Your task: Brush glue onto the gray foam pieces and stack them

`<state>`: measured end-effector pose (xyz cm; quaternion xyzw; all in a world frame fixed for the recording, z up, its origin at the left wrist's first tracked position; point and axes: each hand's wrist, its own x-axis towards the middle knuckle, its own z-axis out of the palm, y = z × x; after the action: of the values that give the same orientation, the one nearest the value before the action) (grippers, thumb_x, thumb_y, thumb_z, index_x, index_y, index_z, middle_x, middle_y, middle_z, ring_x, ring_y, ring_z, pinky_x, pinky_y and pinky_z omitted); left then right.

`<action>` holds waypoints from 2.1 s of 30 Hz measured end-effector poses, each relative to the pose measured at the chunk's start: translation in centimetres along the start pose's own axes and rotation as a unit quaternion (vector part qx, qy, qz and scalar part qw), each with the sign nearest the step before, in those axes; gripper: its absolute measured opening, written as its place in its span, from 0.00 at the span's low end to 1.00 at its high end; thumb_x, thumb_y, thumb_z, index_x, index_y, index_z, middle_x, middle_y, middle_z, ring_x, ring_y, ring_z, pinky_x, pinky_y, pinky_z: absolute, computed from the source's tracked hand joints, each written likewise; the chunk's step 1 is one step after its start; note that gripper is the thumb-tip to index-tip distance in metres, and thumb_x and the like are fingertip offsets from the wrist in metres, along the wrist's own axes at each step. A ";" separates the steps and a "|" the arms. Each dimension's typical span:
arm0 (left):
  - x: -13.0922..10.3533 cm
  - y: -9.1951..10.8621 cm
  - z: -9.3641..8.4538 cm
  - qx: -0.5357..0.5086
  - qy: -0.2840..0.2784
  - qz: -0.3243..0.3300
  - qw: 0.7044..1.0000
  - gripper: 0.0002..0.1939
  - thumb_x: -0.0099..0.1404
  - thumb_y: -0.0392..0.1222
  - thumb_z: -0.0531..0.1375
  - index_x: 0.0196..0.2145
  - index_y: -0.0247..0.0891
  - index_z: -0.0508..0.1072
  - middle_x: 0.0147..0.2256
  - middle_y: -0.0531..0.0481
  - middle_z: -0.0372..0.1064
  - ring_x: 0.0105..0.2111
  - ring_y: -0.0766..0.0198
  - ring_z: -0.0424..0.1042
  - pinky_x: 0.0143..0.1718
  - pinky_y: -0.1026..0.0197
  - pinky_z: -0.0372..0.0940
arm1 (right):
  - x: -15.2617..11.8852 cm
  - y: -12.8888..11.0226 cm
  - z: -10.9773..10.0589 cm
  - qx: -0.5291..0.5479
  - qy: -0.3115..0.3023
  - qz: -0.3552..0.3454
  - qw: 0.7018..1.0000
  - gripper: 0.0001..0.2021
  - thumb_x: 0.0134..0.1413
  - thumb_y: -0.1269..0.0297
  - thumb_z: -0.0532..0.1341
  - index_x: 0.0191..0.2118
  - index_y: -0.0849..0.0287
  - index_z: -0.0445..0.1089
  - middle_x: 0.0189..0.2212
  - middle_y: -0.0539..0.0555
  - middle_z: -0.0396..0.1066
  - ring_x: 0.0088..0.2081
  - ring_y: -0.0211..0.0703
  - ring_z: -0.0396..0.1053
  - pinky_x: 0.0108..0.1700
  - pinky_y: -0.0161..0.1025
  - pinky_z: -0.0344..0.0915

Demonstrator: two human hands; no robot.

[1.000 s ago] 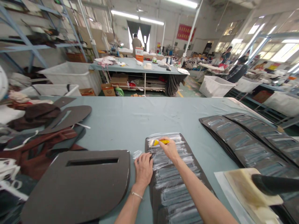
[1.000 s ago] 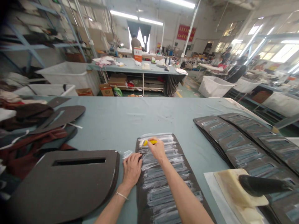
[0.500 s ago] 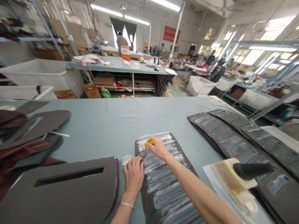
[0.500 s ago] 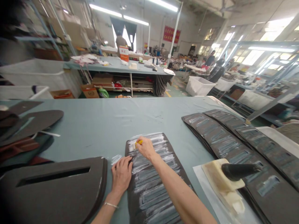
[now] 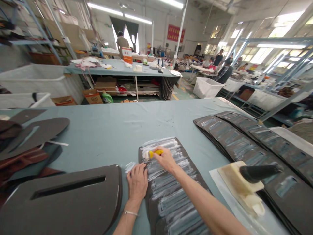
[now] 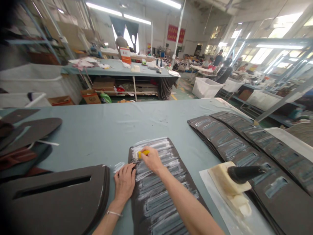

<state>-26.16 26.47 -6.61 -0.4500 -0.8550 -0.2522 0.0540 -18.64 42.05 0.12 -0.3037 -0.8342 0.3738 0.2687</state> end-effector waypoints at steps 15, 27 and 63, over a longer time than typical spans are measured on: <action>-0.1 0.0 0.2 -0.015 0.017 -0.003 1.000 0.15 0.66 0.39 0.48 0.47 0.43 0.69 0.48 0.46 0.68 0.50 0.57 0.62 0.53 0.49 0.49 | -0.7 5.2 -8.6 -0.112 0.096 0.052 0.988 0.11 0.45 0.62 0.53 0.30 0.57 0.72 0.23 0.49 0.68 0.25 0.37 0.62 0.31 0.32 0.57; 1.0 -1.4 1.1 -0.103 0.045 -0.088 0.990 0.17 0.66 0.44 0.49 0.51 0.41 0.65 0.48 0.45 0.67 0.50 0.57 0.62 0.51 0.51 0.54 | 0.7 6.3 -9.4 -0.092 0.150 0.105 0.979 0.09 0.43 0.61 0.54 0.28 0.58 0.70 0.18 0.47 0.63 0.22 0.37 0.57 0.26 0.32 0.53; 2.5 -2.4 1.4 -0.103 0.036 -0.094 0.990 0.16 0.66 0.43 0.48 0.49 0.38 0.65 0.48 0.42 0.65 0.50 0.55 0.62 0.50 0.50 0.56 | 0.1 3.9 -6.5 -0.014 0.106 0.080 0.991 0.09 0.44 0.63 0.54 0.30 0.58 0.71 0.20 0.46 0.64 0.23 0.35 0.58 0.28 0.31 0.55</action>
<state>-29.37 27.91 -7.90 -0.3615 -0.8604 -0.3589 0.0146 -13.08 47.19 0.77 -0.4106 -0.7792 0.3482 0.3209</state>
